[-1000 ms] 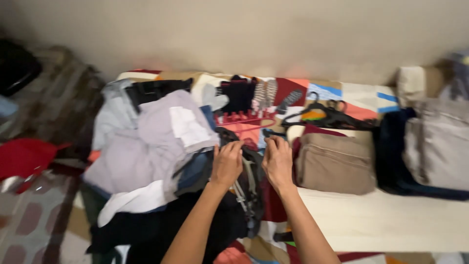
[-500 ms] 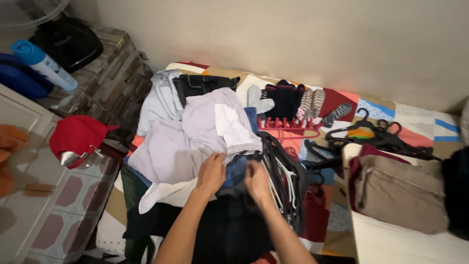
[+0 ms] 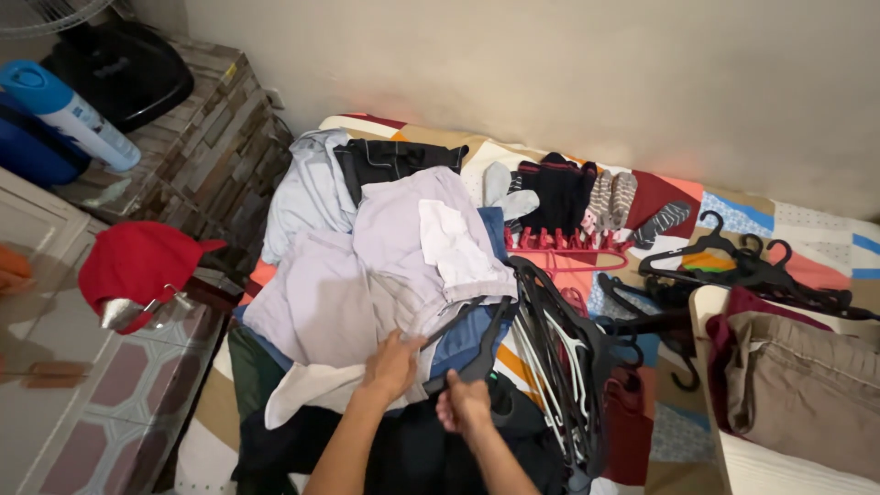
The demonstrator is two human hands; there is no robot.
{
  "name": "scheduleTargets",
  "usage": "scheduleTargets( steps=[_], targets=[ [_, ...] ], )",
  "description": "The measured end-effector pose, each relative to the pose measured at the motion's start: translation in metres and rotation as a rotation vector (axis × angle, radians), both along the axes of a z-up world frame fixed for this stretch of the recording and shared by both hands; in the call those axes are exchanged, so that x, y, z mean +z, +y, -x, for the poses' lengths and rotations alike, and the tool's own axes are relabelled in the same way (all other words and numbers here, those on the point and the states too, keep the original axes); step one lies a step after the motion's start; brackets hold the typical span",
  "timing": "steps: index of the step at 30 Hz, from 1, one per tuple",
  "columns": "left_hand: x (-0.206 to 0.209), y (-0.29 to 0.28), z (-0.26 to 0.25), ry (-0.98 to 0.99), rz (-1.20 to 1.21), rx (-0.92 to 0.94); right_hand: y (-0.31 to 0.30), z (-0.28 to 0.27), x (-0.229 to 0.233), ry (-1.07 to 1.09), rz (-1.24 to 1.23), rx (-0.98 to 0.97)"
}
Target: Folding various items of clothing and organizing them on a bed.
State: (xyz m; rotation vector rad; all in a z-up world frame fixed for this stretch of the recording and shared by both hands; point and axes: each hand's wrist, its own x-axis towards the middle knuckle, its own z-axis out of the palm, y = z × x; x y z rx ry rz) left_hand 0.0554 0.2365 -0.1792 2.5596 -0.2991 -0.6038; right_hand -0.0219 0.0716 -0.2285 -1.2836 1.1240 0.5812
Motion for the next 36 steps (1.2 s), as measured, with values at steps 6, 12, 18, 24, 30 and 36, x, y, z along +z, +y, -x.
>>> scheduleTargets(
  steps=[6,12,18,24,30,36],
  targets=[
    [-0.015,0.005,0.004,0.077,-0.133,-0.198,0.02,0.017,-0.039,-0.12,-0.227,-0.417],
    [0.013,0.006,0.003,0.101,-0.202,-0.214,0.027,0.015,-0.036,-0.335,-0.149,-0.586],
    [0.026,0.011,0.004,0.092,-0.057,-0.057,0.031,-0.007,0.013,-0.604,0.02,-0.399],
    [0.014,0.024,0.003,-0.068,0.261,-0.004,0.025,-0.026,0.066,-0.854,0.156,-0.152],
    [0.076,0.007,0.011,-0.042,0.554,0.124,0.007,-0.039,0.161,-0.959,0.375,-0.01],
    [0.126,-0.029,0.032,0.1,0.751,0.185,-0.027,-0.052,0.237,-0.976,0.441,0.16]
  ],
)
